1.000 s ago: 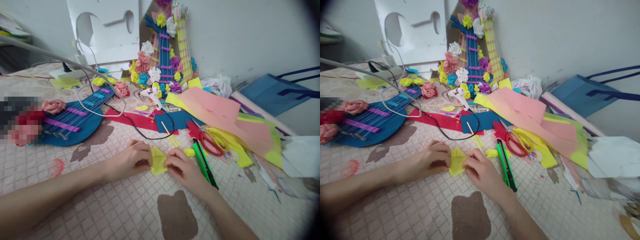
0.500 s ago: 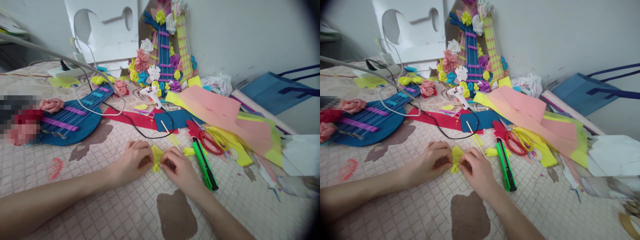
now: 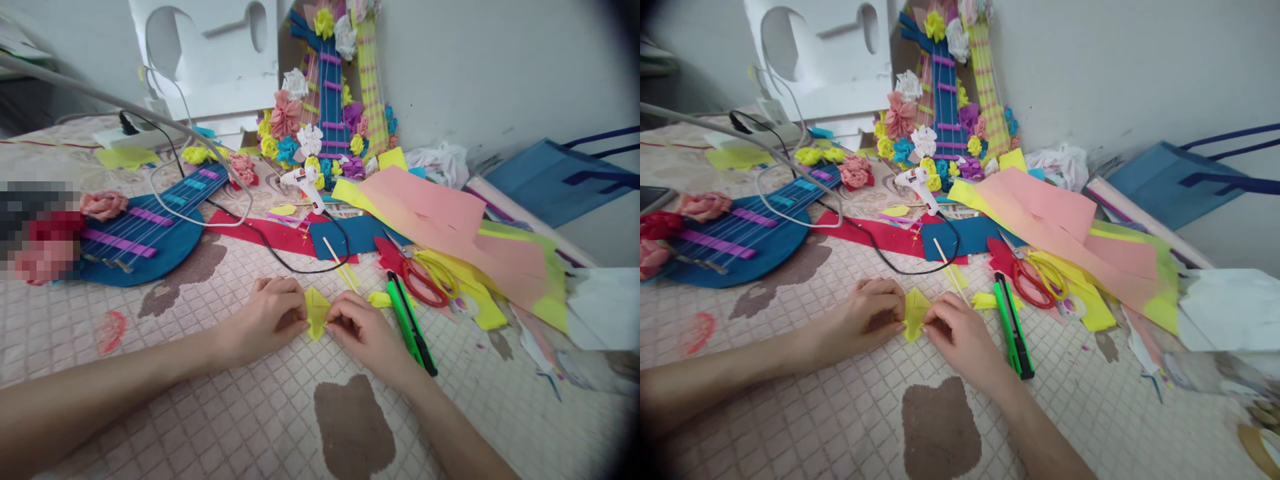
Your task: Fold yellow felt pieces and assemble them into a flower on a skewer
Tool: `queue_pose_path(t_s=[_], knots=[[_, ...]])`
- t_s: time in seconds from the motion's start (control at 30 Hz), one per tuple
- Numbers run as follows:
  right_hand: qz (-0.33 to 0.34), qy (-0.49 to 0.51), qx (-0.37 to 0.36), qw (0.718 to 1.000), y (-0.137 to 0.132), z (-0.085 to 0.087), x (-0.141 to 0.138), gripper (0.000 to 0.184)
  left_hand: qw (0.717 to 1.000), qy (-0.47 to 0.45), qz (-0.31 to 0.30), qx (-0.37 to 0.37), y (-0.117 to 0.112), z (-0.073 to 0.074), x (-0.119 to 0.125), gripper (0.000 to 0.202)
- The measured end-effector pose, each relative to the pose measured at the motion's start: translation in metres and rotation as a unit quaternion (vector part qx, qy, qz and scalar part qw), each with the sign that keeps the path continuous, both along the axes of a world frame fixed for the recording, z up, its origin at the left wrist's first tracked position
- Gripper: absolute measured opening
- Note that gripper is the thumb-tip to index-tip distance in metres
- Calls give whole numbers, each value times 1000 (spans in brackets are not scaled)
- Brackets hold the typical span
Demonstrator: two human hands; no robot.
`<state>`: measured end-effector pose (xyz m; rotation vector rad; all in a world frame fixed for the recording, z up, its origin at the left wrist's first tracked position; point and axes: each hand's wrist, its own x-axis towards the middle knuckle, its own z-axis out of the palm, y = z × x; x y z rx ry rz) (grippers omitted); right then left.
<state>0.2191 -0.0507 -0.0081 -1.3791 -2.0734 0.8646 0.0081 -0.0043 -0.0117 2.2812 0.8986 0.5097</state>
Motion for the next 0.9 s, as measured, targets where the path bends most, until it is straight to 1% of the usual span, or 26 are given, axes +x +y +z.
queue_pose_path(t_s=[0.1, 0.23, 0.47, 0.7, 0.9], knots=[[-32, -15, 13, 999, 0, -3, -6, 13, 1000, 4, 20, 17, -2, -3, 3, 6], [-64, -42, 4, 997, -2, -1, -12, 16, 999, 14, 32, 34, -3, -5, 6, 6], [-62, -56, 21, 996, -2, -2, -13, 11, 999, 6, 39, 32, -3, -6, 6, 7], [-61, -65, 32, 996, -3, -3, -14, 13, 999, 9, 42, 13, -4, -2, 7, 7], [-71, -78, 52, 993, -5, -6, -16, 11, 998, 12, 52, 30, -3, -4, 9, 7]])
